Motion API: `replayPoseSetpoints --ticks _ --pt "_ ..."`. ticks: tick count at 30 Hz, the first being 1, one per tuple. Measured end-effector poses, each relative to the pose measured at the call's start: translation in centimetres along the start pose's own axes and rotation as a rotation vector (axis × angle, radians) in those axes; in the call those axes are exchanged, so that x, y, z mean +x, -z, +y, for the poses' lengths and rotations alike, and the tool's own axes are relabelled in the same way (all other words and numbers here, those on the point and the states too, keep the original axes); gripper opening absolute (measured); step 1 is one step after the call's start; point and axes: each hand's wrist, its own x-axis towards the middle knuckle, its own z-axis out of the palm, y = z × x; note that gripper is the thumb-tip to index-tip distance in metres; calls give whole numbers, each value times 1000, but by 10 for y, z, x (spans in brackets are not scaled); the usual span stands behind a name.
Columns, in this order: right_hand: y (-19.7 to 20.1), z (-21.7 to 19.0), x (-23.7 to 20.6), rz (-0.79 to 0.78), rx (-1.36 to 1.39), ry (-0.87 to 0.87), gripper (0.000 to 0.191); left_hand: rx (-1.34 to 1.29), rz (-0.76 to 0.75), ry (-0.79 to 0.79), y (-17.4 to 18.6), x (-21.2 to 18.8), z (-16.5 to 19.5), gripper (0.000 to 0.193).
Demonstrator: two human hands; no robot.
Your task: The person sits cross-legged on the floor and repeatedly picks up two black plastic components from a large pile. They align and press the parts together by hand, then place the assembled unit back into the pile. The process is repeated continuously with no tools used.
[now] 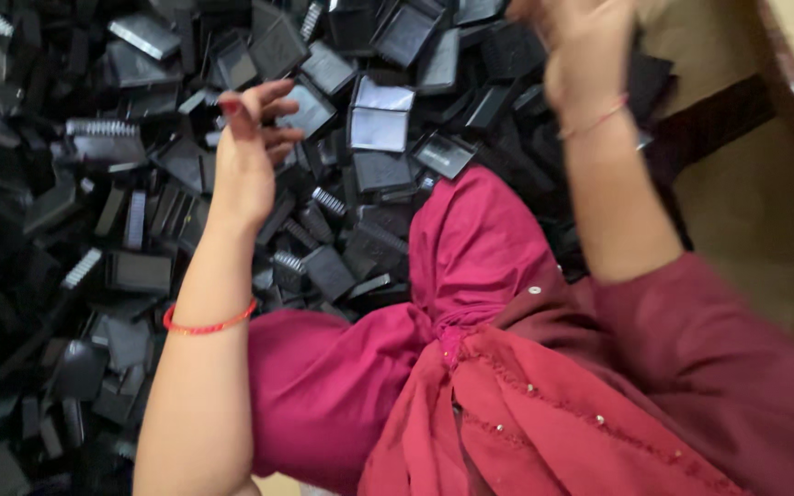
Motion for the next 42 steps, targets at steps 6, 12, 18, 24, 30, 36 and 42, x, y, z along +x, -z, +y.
replayPoseSetpoints --ticks 6,12,18,24,30,36,42 --pt "-67 147 -86 -500 -185 -146 21 41 109 -31 15 -8 -6 93" --pt "-130 196 -144 -888 -670 93 38 199 209 -56 32 -26 -9 79" --pt "-200 205 -162 -953 -1133 82 74 178 235 -90 35 -27 -25 65" --pt "-217 224 -181 -928 -1354 231 52 153 225 -85 30 -21 -27 55" --pt "-178 205 -156 -859 -1043 -175 53 315 226 -52 30 -17 -44 52" --pt "-157 120 -117 -479 -418 5 60 305 182 158 18 -9 -58 86" --pt "-149 59 -121 -634 28 106 56 -437 47 239 1 -9 -18 84"
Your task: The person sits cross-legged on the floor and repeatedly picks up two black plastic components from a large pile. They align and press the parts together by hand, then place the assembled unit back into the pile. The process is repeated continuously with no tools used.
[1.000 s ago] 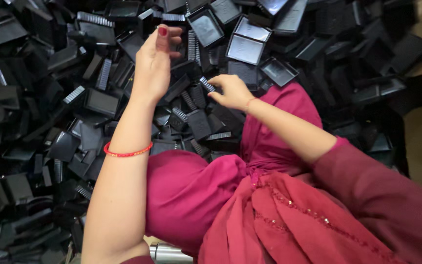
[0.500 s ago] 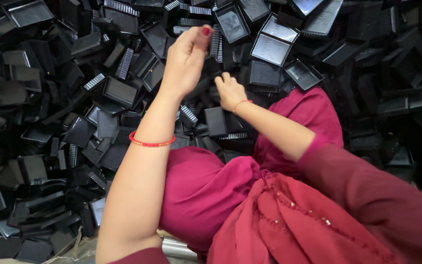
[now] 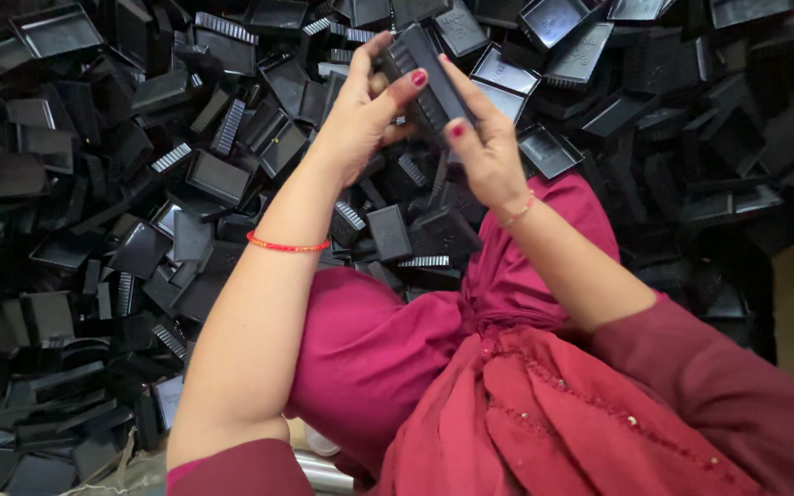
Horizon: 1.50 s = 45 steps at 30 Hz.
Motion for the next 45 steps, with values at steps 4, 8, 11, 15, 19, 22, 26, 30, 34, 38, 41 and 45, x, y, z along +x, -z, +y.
replayPoseSetpoints --ticks 4,8,11,15,19,22,26,30,34,38,41,45 --pt "8 0 5 101 209 -93 48 -128 -151 -146 -9 -12 16 76" --pt "5 1 6 227 566 -72 43 -191 -143 -93 -13 -17 19 74" --pt "-8 -6 -2 302 111 70 39 -188 -143 -108 -16 -17 18 75" --pt "-29 -14 -13 394 -220 213 37 -184 -210 -199 -19 -17 17 74" --pt "-34 -14 -11 467 -123 160 41 -241 -307 -277 -19 -18 18 78" --pt "-28 -12 -8 548 559 32 45 -214 -303 -278 -17 -20 21 84" --pt "-27 -9 -9 505 708 27 46 -223 -288 -241 -18 -24 25 85" --pt "-34 -7 -14 481 331 119 44 -254 -277 -256 -21 -24 25 83" --pt "-34 -4 -16 426 21 221 40 -194 -300 -294 -22 -22 23 81" --pt "-24 -3 -19 307 -30 180 40 -128 -251 -289 -18 -22 23 82" --pt "-20 -7 -20 205 -134 217 44 -179 -240 -254 -16 -23 25 81" --pt "-20 -19 -11 121 -297 293 54 -251 -174 -186 -19 -24 25 78"
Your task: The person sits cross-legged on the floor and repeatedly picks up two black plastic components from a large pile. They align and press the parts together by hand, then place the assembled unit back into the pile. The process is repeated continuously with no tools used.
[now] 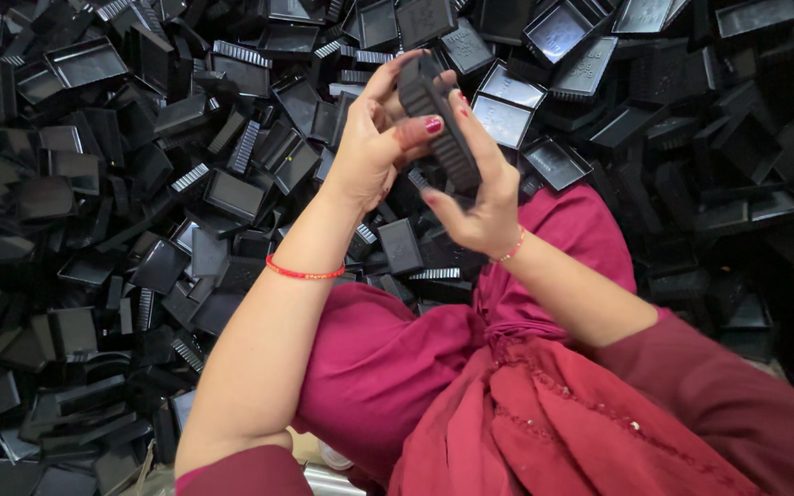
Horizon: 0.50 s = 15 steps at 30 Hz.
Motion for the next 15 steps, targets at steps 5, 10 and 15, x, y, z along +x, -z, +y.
replayPoseSetpoints --ticks 5,10,15 --pt "15 3 7 -58 22 -288 52 487 187 -233 -7 8 -3 56" --pt "41 20 -15 -168 587 -545 42 1075 324 -131 -12 20 -2 50" --pt "92 -10 24 -297 292 -661 27 980 255 -274 -28 39 -32 58"
